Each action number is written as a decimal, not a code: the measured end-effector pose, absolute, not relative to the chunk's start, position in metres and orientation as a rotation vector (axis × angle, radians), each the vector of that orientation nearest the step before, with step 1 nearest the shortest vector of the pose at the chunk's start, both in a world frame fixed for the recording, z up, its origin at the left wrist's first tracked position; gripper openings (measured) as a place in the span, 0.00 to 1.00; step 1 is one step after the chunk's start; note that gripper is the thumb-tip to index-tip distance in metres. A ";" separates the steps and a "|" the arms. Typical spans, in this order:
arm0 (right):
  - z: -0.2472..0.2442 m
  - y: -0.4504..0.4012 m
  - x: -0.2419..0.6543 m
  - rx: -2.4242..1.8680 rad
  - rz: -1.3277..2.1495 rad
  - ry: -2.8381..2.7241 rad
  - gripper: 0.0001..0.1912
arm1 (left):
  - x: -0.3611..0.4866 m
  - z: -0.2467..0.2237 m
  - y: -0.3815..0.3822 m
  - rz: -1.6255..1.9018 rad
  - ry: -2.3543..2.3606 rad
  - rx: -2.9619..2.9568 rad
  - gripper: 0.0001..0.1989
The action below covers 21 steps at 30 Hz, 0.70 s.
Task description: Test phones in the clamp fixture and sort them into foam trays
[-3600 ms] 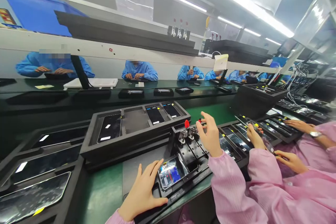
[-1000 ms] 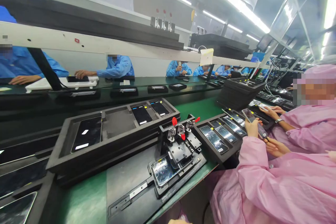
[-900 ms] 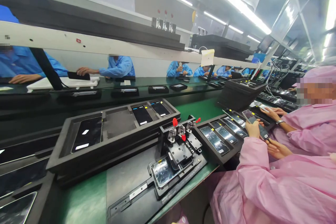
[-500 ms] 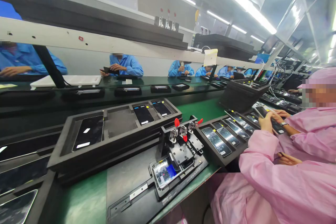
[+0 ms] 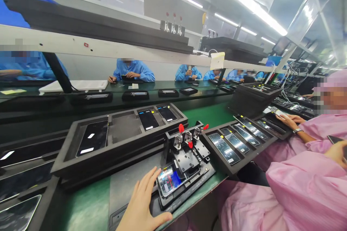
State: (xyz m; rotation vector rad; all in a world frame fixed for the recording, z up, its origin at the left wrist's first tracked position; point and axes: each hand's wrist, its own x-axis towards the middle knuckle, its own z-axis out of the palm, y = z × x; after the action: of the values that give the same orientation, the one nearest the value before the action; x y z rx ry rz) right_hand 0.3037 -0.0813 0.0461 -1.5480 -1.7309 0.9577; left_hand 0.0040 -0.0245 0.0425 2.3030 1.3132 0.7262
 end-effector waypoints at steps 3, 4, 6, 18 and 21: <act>0.052 -0.087 0.287 -1.564 0.960 -1.600 0.23 | 0.005 0.041 -0.015 0.618 1.288 2.285 0.54; 0.058 -0.079 0.283 -1.570 0.944 -1.532 0.27 | 0.006 0.041 -0.013 0.593 1.279 2.285 0.54; 0.076 -0.047 0.276 -1.586 0.891 -1.419 0.28 | 0.008 0.040 -0.010 0.572 1.287 2.293 0.54; 0.126 0.023 0.279 -1.586 0.657 -1.470 0.25 | 0.013 0.026 0.001 0.613 1.272 2.354 0.48; 0.162 0.029 0.286 -1.492 0.156 -1.373 0.21 | 0.027 0.024 0.005 0.610 1.270 2.387 0.46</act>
State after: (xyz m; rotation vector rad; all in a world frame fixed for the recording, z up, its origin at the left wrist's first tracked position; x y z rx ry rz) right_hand 0.2864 0.0292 0.1618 -1.4916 -1.3733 0.1561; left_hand 0.0266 0.0050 0.0245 2.3873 1.2703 0.6097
